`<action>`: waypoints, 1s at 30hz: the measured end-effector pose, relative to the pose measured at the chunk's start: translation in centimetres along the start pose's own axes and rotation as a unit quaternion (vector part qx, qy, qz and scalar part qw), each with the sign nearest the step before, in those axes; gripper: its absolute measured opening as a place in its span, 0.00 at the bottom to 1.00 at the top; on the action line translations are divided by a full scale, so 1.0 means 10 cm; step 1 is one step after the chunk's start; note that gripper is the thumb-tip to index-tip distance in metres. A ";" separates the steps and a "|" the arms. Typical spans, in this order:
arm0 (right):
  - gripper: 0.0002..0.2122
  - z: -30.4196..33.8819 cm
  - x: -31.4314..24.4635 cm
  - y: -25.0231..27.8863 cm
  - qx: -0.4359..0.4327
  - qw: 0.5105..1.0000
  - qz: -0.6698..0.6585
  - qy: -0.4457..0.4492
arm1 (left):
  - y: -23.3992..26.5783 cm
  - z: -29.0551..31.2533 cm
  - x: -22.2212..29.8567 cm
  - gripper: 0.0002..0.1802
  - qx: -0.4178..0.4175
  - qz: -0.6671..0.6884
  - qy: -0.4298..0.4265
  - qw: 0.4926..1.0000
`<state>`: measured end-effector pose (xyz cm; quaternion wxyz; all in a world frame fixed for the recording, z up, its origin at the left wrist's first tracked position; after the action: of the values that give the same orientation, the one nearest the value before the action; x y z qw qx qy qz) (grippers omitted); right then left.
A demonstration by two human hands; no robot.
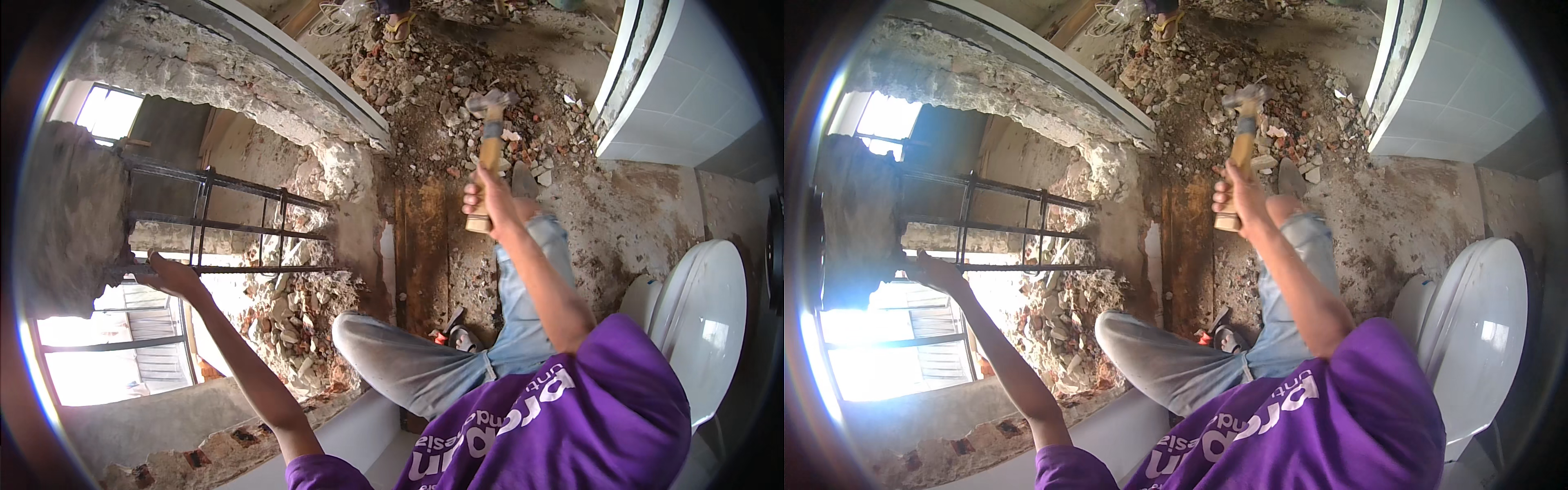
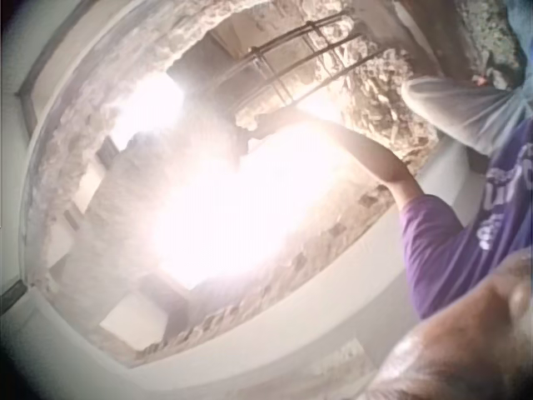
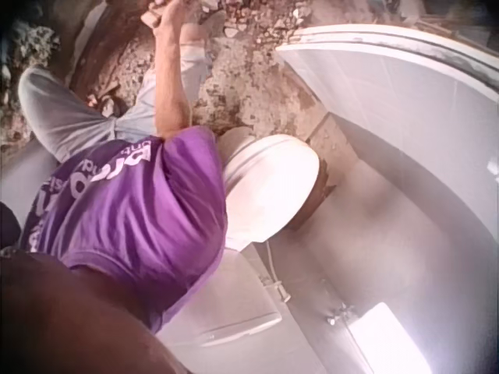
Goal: The person uses a hammer and a chisel to break apart a concrete wall section, creating rubble. They repeatedly strike the chisel against the wall and occasionally clear debris by hand. Another person is visible in the background sweeping the area.
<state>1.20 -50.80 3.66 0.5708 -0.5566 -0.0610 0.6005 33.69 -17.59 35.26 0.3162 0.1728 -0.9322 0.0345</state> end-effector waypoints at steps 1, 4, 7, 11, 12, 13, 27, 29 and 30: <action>0.13 -0.03 0.14 -0.12 0.018 1.000 -0.005 -0.015 | 0.06 -0.03 -0.07 0.33 -0.005 -0.002 0.008 1.000; 0.11 -0.04 0.45 -0.21 0.035 0.998 -0.058 -0.005 | -0.04 0.01 0.03 0.32 0.001 -0.002 -0.010 1.000; 0.11 0.01 0.50 -0.13 0.082 0.992 -0.080 0.050 | -0.09 0.12 0.27 0.31 0.011 0.007 0.002 1.000; 0.09 0.00 0.21 0.39 0.213 0.958 -0.077 0.178 | -0.02 -0.03 0.03 0.28 0.021 0.058 -0.002 0.998; 0.09 0.09 0.00 0.40 0.252 0.940 -0.075 0.218 | -0.01 0.03 0.05 0.26 0.025 0.061 -0.005 0.998; 0.09 0.11 -0.17 0.60 0.275 0.925 -0.040 0.261 | -0.03 0.02 0.00 0.25 0.029 0.067 -0.004 0.997; 0.17 -0.89 2.64 -0.92 -0.282 0.858 -0.337 -0.267 | -0.21 -0.13 0.05 0.25 0.022 0.052 0.017 0.998; 0.21 -0.80 2.40 -0.57 -0.205 0.922 -0.226 -0.237 | -0.08 0.00 0.11 0.25 0.043 0.056 0.019 0.997; 0.14 -0.66 2.16 -0.44 -0.146 0.933 -0.232 -0.232 | 0.02 0.07 0.12 0.25 0.051 0.052 0.020 0.997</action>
<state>14.66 -36.74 -8.69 0.5768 -0.4493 -0.4061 0.5482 32.32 -17.84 35.48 0.3234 0.1390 -0.9304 0.1020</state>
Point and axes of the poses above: each hand's wrist, its own z-axis away from the middle knuckle, its own y-axis out of the back of the hand, x = y × z, the point moved 3 cm from there along -z, towards the middle knuckle, and after that the axes turned 15 degrees about z, right-handed, at the moved point
